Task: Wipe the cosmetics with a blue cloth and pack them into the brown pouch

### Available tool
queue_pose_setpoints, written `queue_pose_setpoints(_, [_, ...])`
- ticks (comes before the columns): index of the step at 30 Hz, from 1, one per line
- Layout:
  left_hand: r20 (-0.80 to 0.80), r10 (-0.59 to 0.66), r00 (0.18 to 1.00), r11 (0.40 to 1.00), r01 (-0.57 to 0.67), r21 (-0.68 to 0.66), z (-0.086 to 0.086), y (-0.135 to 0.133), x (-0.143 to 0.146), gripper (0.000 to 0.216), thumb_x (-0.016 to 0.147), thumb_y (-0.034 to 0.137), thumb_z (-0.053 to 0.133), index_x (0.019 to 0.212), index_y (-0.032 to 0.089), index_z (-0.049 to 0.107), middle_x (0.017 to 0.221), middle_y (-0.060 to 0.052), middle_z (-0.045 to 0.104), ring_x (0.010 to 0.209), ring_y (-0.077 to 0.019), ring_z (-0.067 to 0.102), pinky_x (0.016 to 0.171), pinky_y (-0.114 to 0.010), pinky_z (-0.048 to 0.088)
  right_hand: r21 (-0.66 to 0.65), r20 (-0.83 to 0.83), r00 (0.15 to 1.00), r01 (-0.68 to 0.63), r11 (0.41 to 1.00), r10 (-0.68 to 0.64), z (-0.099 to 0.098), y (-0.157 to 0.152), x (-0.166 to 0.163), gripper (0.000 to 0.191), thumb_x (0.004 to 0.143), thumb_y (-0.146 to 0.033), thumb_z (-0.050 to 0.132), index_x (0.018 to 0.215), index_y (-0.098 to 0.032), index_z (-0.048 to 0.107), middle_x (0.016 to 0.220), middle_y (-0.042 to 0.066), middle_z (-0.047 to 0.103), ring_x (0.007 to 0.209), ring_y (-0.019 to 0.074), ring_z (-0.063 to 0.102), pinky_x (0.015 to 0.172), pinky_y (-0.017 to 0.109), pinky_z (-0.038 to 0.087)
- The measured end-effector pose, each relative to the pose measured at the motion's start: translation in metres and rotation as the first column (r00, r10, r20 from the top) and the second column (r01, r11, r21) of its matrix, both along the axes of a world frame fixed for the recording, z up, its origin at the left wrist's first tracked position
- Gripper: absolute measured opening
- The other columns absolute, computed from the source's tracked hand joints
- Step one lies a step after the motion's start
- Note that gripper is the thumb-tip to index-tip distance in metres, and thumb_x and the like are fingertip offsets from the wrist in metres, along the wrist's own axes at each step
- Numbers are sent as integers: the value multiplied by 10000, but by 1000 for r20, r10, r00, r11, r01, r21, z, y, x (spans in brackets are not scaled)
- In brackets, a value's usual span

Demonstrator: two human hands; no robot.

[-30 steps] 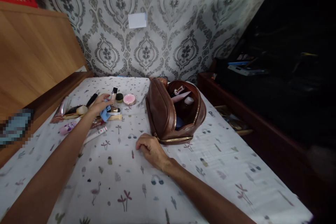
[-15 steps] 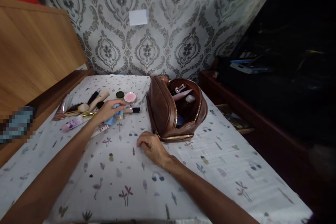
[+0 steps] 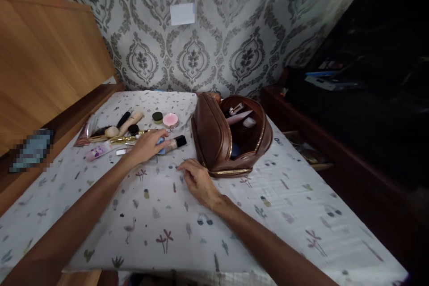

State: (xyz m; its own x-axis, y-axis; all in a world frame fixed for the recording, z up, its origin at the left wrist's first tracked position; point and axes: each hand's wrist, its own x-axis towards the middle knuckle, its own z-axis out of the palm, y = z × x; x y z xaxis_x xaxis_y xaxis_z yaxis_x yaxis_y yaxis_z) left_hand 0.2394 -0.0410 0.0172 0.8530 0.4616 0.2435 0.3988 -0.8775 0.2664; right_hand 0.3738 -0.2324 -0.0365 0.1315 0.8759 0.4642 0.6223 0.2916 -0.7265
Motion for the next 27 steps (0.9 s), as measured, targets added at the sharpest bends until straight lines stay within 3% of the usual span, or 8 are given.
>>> queue_pose_setpoints(4, [-80, -30, 996, 999, 32, 12, -7, -9, 5, 322, 948, 451, 550, 1138, 214, 654, 1130, -91, 699, 1075, -298, 636, 895, -377, 480, 10, -21, 999, 33, 999, -33, -2, 0, -2, 493, 790, 55, 425, 1171, -195, 613, 1127, 89, 579, 971, 176, 606, 876, 333, 525])
queue_pose_setpoints(9, [-144, -91, 985, 988, 108, 110, -6, -30, 3, 229, 950, 343, 571, 1125, 218, 651, 1072, -71, 680, 1009, -262, 624, 800, -338, 485, -19, -75, 990, 117, 993, -118, -6, -1, -5, 605, 836, 3, 429, 1408, -192, 424, 1391, 172, 421, 942, 160, 638, 909, 371, 552])
queue_pose_setpoints(13, [-158, -191, 969, 961, 217, 171, 0, -42, -14, 149, 950, 290, 574, 1042, 210, 661, 1013, -65, 647, 976, -243, 590, 732, -311, 465, -64, -44, 985, 165, 984, -168, -7, -1, -6, 623, 876, -75, 472, 1478, -192, 361, 1469, 203, 380, 877, 161, 649, 936, 403, 550])
queue_pose_setpoints(17, [-22, -276, 961, 960, 277, 37, -1, -43, -29, 222, 983, 316, 500, 921, 212, 687, 965, -50, 666, 921, -206, 599, 787, -307, 462, -105, -40, 988, 142, 984, -147, -8, 0, -6, 517, 895, -157, 523, 1408, -158, 459, 1437, 223, 425, 681, 127, 626, 809, 395, 599])
queue_pose_setpoints(19, [78, -220, 972, 971, 226, -75, -1, -41, -33, 261, 983, 335, 479, 889, 212, 689, 917, -42, 684, 884, -200, 616, 799, -312, 465, -120, -34, 989, 140, 983, -145, -9, 0, -5, 468, 885, -154, 539, 1352, -167, 518, 1419, 206, 445, 609, 102, 590, 759, 382, 607])
queue_pose_setpoints(22, [197, -27, 980, 976, 68, -208, 3, -38, -32, 260, 971, 356, 480, 877, 204, 669, 856, -20, 696, 823, -197, 631, 771, -310, 463, -125, -27, 985, 164, 978, -169, -9, -1, -5, 473, 852, -104, 536, 1319, -182, 553, 1307, 152, 512, 627, 111, 576, 736, 357, 599])
queue_pose_setpoints(25, [283, 147, 948, 957, -65, -281, 11, -40, -23, 270, 969, 403, 470, 910, 198, 637, 819, -3, 678, 767, -187, 616, 729, -296, 462, -140, -32, 985, 163, 977, -169, -8, -2, -5, 474, 831, -98, 569, 1294, -201, 578, 1162, 97, 549, 694, 139, 585, 761, 351, 587])
queue_pose_setpoints(27, [353, 183, 918, 953, -78, -292, 12, -47, -15, 250, 978, 399, 454, 995, 202, 607, 903, -19, 677, 845, -197, 624, 783, -303, 479, -145, -36, 985, 162, 976, -169, -8, -3, -5, 474, 826, -106, 594, 1290, -207, 579, 1113, 81, 556, 733, 153, 590, 791, 361, 578])
